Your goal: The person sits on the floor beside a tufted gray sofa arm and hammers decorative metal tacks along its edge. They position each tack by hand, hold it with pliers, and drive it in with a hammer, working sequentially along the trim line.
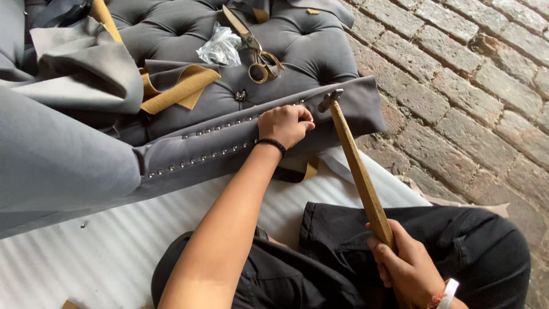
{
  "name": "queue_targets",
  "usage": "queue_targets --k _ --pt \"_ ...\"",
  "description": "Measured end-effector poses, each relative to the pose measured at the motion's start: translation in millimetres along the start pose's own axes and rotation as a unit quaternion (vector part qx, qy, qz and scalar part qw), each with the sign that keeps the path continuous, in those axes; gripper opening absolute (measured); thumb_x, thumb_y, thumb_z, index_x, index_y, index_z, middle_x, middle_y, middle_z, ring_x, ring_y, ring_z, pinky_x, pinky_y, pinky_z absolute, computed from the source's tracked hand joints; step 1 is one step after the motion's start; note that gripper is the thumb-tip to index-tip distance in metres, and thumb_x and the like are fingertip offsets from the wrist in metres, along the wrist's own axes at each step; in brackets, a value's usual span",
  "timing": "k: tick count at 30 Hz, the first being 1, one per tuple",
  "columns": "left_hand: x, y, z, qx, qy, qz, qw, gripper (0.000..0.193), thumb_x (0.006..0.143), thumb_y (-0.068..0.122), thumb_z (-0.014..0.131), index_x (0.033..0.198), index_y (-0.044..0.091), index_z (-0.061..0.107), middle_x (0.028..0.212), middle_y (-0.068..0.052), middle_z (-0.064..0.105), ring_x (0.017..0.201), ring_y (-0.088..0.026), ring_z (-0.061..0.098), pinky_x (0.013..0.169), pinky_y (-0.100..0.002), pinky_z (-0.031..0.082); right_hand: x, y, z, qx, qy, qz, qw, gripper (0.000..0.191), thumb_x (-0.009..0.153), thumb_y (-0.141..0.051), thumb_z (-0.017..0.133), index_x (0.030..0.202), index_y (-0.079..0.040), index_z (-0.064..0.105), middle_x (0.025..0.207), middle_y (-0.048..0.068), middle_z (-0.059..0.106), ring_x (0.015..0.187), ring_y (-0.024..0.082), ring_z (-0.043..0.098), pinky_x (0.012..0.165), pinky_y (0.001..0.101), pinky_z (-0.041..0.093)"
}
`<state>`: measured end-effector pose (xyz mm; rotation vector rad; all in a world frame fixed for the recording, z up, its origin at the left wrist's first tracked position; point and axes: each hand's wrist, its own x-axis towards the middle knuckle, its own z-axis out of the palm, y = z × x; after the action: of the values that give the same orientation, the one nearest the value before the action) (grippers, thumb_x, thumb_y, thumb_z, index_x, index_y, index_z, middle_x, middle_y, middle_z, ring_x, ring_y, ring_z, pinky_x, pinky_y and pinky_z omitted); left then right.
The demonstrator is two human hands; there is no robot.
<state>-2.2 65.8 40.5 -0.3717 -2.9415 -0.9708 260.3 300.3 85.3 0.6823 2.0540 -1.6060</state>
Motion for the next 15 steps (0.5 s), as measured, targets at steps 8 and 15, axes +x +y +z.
queue_targets --k 8,15 --pt "0.1 8.5 -8.3 0.016 -0.023 -0.043 0.999 0.021 0.075 0.047 0.081 0.09 0.033 0.079 0.09 0.004 0.077 0.09 -0.021 0.074 0.079 -0.041 0.055 -6.5 -13.0 11.9 -0.1 0.031 -0.001 0.994 0.036 0.1 -0.035 0.057 0.122 -0.008 0.061 0.059 0.006 0.054 0.045 0.016 0.052 0.041 0.0342 0.045" --pt "3.9 8.1 -4.0 0.015 -0.033 -0.059 0.998 0.024 0.072 0.047 0.084 0.09 0.032 0.08 0.089 0.004 0.078 0.089 -0.021 0.074 0.078 -0.04 0.056 -4.8 -12.0 11.8 -0.145 0.018 -0.016 0.989 0.037 0.101 -0.038 0.055 0.119 -0.007 0.061 0.055 0.007 0.056 0.042 0.018 0.053 0.041 0.0341 0.046"
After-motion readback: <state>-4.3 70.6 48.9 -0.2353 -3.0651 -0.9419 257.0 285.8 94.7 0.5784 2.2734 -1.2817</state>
